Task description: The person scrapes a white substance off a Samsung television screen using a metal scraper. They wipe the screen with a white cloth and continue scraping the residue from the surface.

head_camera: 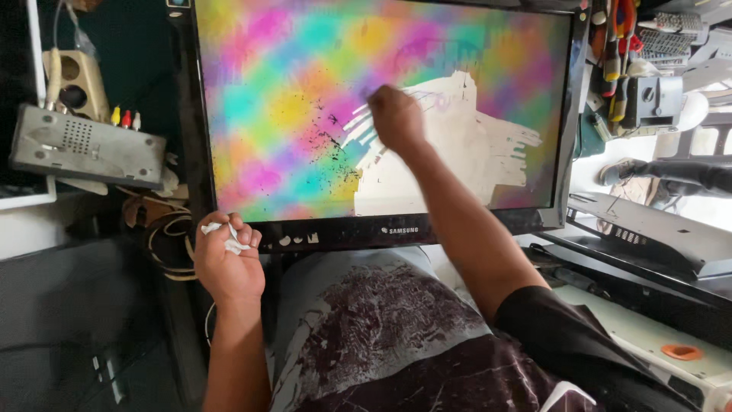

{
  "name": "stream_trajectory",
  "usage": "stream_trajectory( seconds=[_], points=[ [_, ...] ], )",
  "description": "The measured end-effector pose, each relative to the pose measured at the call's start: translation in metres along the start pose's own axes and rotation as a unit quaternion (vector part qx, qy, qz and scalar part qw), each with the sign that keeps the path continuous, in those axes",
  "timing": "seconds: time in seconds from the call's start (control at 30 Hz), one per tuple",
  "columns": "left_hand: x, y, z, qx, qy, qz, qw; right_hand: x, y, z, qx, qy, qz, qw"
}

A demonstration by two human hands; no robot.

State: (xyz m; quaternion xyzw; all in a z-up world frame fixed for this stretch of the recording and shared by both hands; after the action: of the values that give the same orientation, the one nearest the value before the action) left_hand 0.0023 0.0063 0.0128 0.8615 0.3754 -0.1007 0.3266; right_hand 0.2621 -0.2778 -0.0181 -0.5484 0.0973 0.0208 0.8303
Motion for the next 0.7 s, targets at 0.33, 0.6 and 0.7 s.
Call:
stream_trajectory(
  seconds=[0.33,0.6,0.7],
  points=[
    [-0.006,0.011,-0.008,0.019,-0.037,-0.046,0.998,0.007,0.022,-0.014,0.068,-0.026,-0.089,0.993],
    [-0.005,0.018,-0.011,0.065,-0.016,-0.021,0.998,0.074,-0.047,-0.119,-0.057,-0.007,-0.14,0.988],
    [-0.004,0.01,-0.008,0.054,-0.014,-0.018,0.998,0.043,-0.055,-0.073,-0.071,0.005,-0.127,0.989]
  ],
)
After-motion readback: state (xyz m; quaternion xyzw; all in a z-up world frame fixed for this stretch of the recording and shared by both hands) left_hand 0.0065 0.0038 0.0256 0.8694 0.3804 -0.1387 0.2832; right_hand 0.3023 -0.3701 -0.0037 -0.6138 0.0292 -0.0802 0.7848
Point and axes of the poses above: each hand's wrist, its own x-axis towards the middle knuckle, its own y-axis out of the palm, z = x × y, the point moved 3 cm from there along x, towards the middle knuckle, and after that the axes turned 7 degrees about y, right-handed, at the moved point
